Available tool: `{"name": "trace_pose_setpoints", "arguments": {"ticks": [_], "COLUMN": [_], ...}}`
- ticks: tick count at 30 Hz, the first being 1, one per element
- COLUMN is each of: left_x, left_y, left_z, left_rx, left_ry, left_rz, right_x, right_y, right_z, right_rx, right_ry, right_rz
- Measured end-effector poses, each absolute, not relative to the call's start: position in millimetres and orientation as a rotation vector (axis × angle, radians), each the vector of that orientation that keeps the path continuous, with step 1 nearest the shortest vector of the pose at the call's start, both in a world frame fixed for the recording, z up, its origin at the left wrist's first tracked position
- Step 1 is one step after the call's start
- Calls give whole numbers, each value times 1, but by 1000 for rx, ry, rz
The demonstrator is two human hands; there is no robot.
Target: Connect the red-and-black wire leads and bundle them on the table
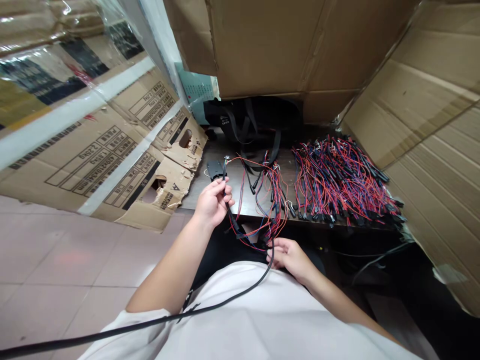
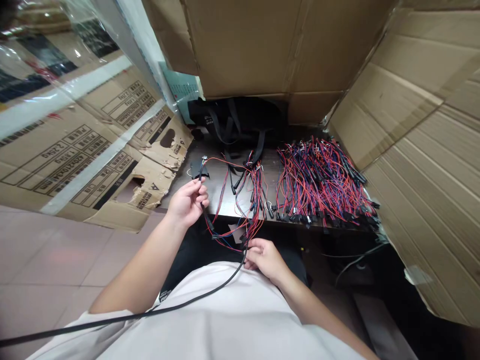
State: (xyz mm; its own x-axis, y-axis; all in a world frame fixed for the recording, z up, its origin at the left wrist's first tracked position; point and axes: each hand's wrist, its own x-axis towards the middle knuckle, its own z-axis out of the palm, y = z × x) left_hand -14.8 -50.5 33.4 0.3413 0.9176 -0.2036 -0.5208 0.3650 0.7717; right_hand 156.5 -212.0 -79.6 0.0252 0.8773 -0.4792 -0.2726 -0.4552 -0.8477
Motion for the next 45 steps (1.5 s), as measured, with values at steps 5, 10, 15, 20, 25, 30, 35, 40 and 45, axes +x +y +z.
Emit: {"name": "trace_pose_setpoints", "arguments": {"ticks": [5, 10, 15, 20, 25, 30, 35, 40, 45], "left_x": [-20, -35, -47, -47, -32, -16, -16, -16, -11], "left_y": [-50, -56, -65, -70, -72, -67, -62, -60, -61], "left_z": [43, 79, 126, 166, 195, 190, 171, 157, 146], "left_rx": [651, 855, 1041, 1130, 1210, 1194, 1149, 1131, 1114], "left_ry": [694, 521, 409, 382, 322, 363, 439, 478, 529], "left_rz": [1028, 1080, 1129, 1163, 1176, 1166, 1151, 1149, 1113], "right_x": [155, 158, 175, 204, 197, 175, 177, 179, 180], "right_y": [-216, -219, -218, -211, -179, -132, -116, -120, -114], "right_z": [-78, -69, -46, 1, 49, 40, 0, -11, -13], "right_rx": [-1453, -1584, -1580, -1539, -1250, -1180, -1172, -1267, -1364], "right_ry": [-881, -1348, -1470, -1430, -1406, -1466, -1387, -1476, -1326], "right_rz": [1700, 1496, 1405, 1252, 826, 838, 1093, 1071, 1043]}}
